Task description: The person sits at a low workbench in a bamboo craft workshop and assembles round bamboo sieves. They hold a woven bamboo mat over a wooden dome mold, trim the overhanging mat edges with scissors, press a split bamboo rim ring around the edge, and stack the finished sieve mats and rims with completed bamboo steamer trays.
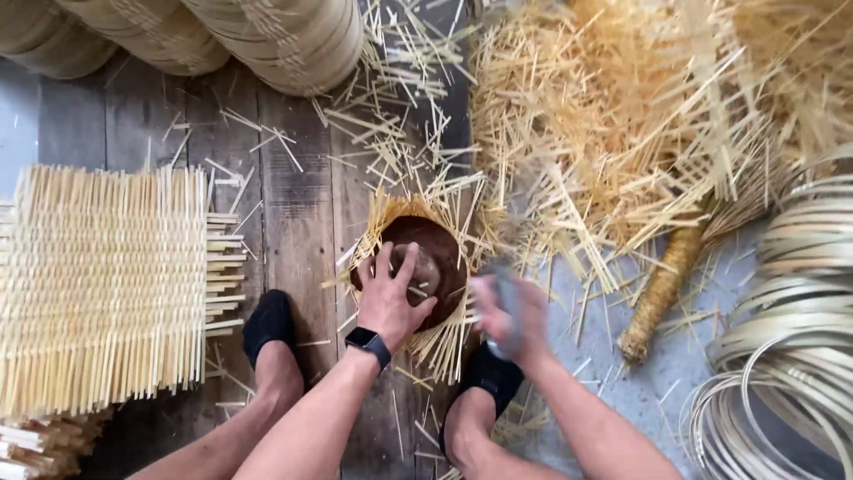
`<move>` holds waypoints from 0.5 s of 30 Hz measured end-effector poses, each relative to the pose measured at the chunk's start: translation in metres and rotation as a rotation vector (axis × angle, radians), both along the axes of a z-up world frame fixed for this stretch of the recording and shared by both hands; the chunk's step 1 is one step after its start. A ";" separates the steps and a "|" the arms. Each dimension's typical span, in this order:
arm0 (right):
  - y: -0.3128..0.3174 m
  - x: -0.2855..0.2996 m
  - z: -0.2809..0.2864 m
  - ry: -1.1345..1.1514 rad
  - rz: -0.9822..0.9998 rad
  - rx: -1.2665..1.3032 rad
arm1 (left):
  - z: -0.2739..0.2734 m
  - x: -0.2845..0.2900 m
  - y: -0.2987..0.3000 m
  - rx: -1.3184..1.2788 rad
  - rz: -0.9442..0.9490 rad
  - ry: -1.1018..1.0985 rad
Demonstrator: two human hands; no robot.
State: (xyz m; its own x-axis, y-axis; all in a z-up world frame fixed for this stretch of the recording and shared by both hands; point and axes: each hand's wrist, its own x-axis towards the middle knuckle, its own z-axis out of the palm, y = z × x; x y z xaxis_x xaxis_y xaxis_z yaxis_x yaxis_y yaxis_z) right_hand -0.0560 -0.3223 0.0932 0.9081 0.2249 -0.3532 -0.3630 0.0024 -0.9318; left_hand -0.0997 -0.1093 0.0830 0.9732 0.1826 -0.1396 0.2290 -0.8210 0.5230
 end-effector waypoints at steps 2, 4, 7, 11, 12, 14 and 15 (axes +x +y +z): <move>0.009 0.018 -0.009 0.305 0.196 -0.170 | 0.003 0.001 -0.002 -0.003 0.006 0.009; 0.015 0.028 0.005 0.621 0.380 -0.336 | 0.006 0.001 0.002 -0.003 -0.002 0.031; -0.018 0.023 0.022 0.410 0.450 -0.648 | 0.007 0.002 -0.001 -0.040 0.022 0.032; -0.099 -0.015 -0.041 -0.133 0.319 -0.821 | 0.003 0.003 -0.007 -0.054 0.093 -0.024; -0.119 -0.025 -0.047 -0.163 0.276 -0.968 | 0.001 0.004 -0.013 -0.054 0.108 -0.062; -0.124 -0.018 -0.051 -0.207 0.332 -1.008 | 0.004 0.016 -0.020 -0.063 0.158 -0.050; -0.128 -0.023 -0.052 -0.220 0.408 -1.044 | 0.006 0.012 -0.025 -0.071 0.211 -0.003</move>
State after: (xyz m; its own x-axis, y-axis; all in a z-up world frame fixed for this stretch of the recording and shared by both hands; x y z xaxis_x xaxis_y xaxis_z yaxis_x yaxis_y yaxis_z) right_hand -0.0790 -0.4505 0.0414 0.9001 0.2075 -0.3831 0.0129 -0.8916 -0.4527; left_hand -0.0873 -0.1341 0.0893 0.9149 0.3723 -0.1561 0.3902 -0.7161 0.5787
